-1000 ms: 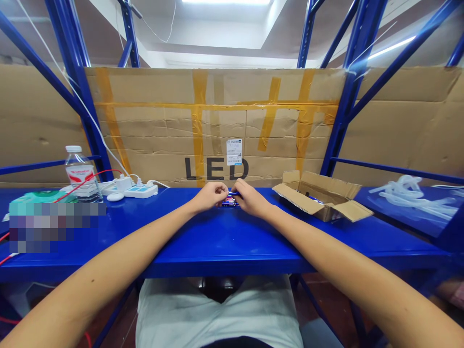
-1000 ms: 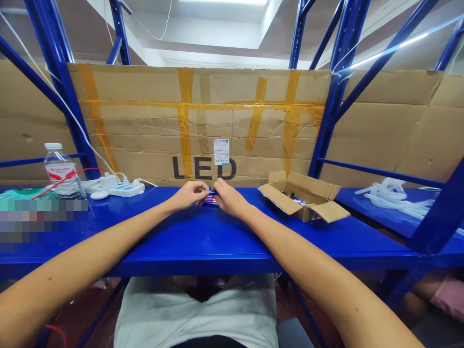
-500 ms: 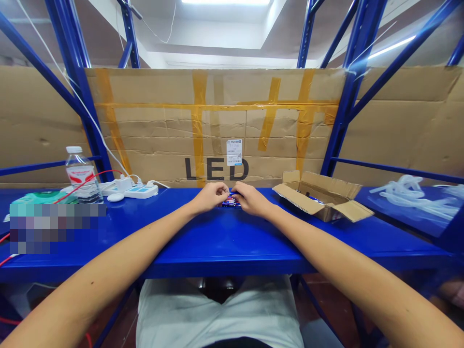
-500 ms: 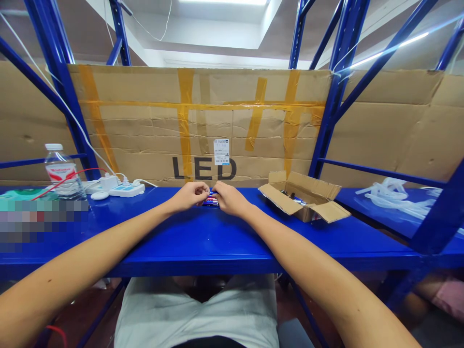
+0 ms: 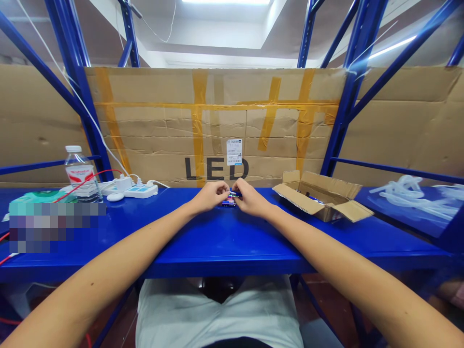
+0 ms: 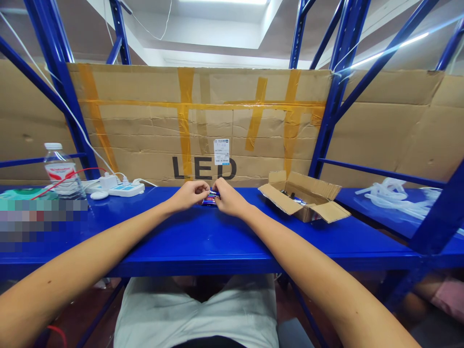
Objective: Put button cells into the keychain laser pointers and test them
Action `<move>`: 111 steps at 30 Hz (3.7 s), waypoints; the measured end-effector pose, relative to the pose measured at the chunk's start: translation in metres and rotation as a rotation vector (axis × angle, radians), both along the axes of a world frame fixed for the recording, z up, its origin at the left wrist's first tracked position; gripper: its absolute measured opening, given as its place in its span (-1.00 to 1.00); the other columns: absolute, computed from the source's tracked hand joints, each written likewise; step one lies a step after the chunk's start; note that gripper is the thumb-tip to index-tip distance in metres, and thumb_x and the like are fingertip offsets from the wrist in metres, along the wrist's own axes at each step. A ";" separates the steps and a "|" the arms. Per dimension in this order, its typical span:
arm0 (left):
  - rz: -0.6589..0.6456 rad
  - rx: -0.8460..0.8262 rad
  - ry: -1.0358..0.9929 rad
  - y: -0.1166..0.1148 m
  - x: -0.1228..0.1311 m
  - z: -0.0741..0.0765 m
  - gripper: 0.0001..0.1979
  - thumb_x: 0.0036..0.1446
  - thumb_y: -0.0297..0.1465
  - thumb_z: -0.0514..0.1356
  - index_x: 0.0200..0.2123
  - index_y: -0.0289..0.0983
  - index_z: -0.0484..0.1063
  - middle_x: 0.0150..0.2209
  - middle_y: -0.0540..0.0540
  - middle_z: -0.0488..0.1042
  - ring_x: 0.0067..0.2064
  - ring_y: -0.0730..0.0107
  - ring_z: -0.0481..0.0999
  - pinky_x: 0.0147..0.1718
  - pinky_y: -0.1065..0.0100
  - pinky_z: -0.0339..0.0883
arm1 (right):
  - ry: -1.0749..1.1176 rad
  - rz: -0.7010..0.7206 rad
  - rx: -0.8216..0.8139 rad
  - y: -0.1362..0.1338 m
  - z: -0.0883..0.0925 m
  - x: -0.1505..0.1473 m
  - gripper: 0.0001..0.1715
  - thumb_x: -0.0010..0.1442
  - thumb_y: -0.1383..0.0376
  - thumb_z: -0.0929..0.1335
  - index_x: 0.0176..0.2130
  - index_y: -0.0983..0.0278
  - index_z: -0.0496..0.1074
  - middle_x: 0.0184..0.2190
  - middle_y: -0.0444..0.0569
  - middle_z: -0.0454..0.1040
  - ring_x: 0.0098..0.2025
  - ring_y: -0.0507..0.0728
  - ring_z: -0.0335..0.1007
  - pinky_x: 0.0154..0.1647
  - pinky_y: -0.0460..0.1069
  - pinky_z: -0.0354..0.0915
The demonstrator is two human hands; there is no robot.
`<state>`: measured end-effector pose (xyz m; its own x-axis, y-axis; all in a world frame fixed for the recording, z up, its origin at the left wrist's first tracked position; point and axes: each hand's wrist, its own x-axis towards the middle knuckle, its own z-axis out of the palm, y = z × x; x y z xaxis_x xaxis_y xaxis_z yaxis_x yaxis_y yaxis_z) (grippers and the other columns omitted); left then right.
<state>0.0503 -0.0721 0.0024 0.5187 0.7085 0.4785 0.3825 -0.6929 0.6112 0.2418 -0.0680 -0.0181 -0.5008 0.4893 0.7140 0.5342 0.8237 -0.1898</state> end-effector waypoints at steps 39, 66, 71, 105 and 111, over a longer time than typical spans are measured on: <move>0.035 0.340 0.190 0.002 -0.001 -0.003 -0.89 0.17 -0.39 0.12 -0.33 -0.30 0.41 -0.51 0.02 0.42 -0.48 0.47 0.34 -0.45 0.42 0.13 | -0.038 0.097 -0.337 0.003 0.018 0.010 -0.82 0.20 0.29 0.24 -0.34 0.30 0.38 -0.40 -0.06 0.42 -0.32 0.09 0.29 -0.23 -0.01 0.19; 0.064 0.124 -0.161 0.007 0.003 -0.002 -0.88 0.05 -0.37 0.21 -0.38 -0.28 0.33 -0.42 0.02 0.41 -0.37 0.43 0.39 -0.34 0.36 0.29 | 0.217 0.024 -0.208 -0.003 0.016 -0.003 -0.90 0.10 0.34 0.36 -0.31 0.28 0.45 -0.36 -0.06 0.51 -0.30 0.10 0.38 -0.21 0.00 0.24; 0.070 0.071 -0.316 0.008 0.005 -0.001 -0.80 -0.04 -0.34 0.28 -0.40 -0.29 0.32 -0.40 0.00 0.43 -0.35 0.43 0.41 -0.32 0.35 0.30 | 0.262 0.022 -0.291 -0.003 0.017 -0.004 -0.77 0.03 0.26 0.43 -0.25 0.28 0.45 -0.34 -0.06 0.53 -0.29 0.09 0.39 -0.22 0.00 0.29; 0.202 0.530 0.177 0.007 0.002 -0.005 -0.34 -0.04 -0.22 0.34 0.11 -0.31 0.25 0.05 -0.32 0.42 0.10 -0.05 0.39 0.06 0.01 0.28 | 0.577 0.340 -0.936 -0.009 0.020 -0.007 -0.73 -0.04 0.28 0.50 -0.37 0.32 0.39 -0.34 0.07 0.61 -0.44 0.04 0.46 -0.44 -0.07 0.33; 0.207 0.521 0.190 0.005 0.003 -0.004 -0.37 -0.03 -0.17 0.34 0.07 -0.28 0.27 0.00 -0.27 0.44 0.06 -0.02 0.41 0.03 0.03 0.28 | 0.547 0.320 -0.938 -0.011 0.021 -0.011 -0.72 -0.04 0.25 0.51 -0.38 0.31 0.39 -0.33 0.05 0.61 -0.43 0.03 0.46 -0.41 -0.06 0.36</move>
